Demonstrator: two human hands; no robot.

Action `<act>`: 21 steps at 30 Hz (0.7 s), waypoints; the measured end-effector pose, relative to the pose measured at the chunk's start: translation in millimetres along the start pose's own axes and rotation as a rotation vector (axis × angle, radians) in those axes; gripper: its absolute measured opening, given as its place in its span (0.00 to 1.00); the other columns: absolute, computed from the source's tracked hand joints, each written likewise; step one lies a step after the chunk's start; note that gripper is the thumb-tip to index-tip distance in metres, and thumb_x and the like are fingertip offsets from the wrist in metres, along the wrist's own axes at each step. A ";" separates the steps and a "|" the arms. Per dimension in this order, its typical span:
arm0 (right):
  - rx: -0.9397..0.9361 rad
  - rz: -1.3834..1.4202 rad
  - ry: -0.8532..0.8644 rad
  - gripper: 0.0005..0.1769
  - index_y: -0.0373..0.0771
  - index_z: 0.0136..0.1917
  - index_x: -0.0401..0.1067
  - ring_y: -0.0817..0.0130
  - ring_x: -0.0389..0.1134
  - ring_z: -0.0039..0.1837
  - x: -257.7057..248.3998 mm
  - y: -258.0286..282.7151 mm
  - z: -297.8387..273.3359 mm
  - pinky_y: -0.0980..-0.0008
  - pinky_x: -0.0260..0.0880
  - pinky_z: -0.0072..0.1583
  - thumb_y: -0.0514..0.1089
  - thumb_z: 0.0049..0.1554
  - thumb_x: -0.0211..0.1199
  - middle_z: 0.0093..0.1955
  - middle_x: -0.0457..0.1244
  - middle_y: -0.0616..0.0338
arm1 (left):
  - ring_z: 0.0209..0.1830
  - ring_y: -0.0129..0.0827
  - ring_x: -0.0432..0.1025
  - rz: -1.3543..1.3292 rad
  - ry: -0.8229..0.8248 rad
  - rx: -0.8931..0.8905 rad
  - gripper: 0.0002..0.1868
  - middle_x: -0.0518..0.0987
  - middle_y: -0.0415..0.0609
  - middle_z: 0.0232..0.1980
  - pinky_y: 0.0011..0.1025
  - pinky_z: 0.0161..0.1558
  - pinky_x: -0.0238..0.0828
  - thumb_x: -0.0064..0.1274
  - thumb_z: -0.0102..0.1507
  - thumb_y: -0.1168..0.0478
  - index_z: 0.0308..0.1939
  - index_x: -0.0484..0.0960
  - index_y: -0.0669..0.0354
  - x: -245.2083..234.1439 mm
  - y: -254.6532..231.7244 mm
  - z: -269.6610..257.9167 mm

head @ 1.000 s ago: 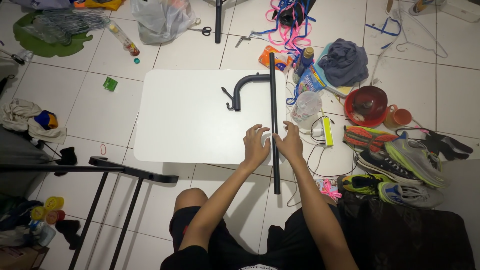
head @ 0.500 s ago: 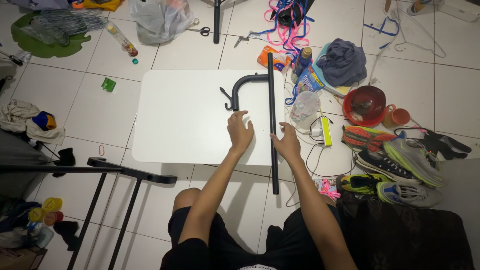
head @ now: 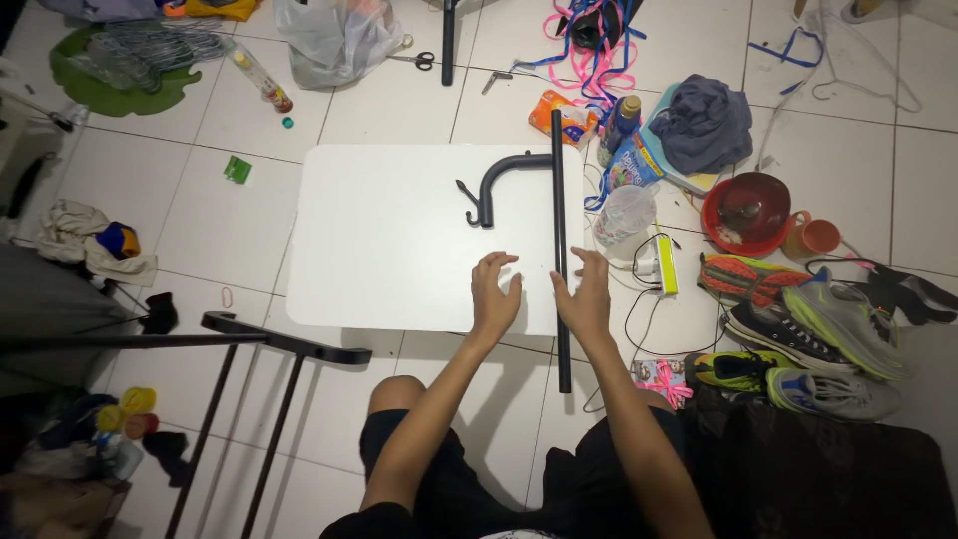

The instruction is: The person disassembles a metal frame by removing curved hooks and straight poles from a partially assembled structure. They place the removed parts on a small white table and continue detaching additional components by hand.

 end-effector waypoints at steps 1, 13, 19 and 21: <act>0.012 0.027 0.008 0.31 0.39 0.69 0.63 0.59 0.67 0.55 -5.4 11.0 -6.2 0.63 0.72 0.51 0.42 0.55 0.69 0.67 0.57 0.48 | 0.67 0.50 0.62 -0.008 -0.003 -0.004 0.17 0.70 0.55 0.63 0.45 0.67 0.59 0.55 0.63 0.66 0.56 0.78 0.56 -8.2 -9.1 -4.1; 0.054 0.175 0.224 0.26 0.41 0.66 0.66 0.64 0.67 0.54 -139.8 216.2 -71.3 0.67 0.73 0.52 0.41 0.55 0.67 0.66 0.57 0.52 | 0.63 0.43 0.68 -0.128 0.054 -0.195 0.16 0.75 0.49 0.61 0.38 0.56 0.69 0.56 0.62 0.67 0.54 0.79 0.53 -173.3 -223.4 -44.5; 0.037 0.105 0.349 0.27 0.43 0.65 0.67 0.65 0.68 0.53 -244.2 331.9 -93.4 0.67 0.72 0.51 0.42 0.53 0.68 0.65 0.58 0.51 | 0.64 0.42 0.67 -0.130 0.059 -0.246 0.15 0.74 0.48 0.62 0.37 0.56 0.70 0.57 0.62 0.67 0.53 0.80 0.54 -276.5 -369.0 -45.6; 0.031 0.111 0.377 0.27 0.43 0.65 0.67 0.65 0.68 0.52 -276.5 371.1 -98.2 0.67 0.72 0.51 0.42 0.53 0.68 0.65 0.58 0.52 | 0.64 0.41 0.68 -0.134 0.059 -0.250 0.14 0.75 0.47 0.61 0.37 0.55 0.71 0.57 0.62 0.66 0.52 0.80 0.53 -306.5 -417.8 -45.3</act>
Point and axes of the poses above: each hand's wrist, its own z-axis towards the middle knuckle, its own x-axis out of the palm, y = z × x, the point moved 1 cm from there along z, towards the middle knuckle
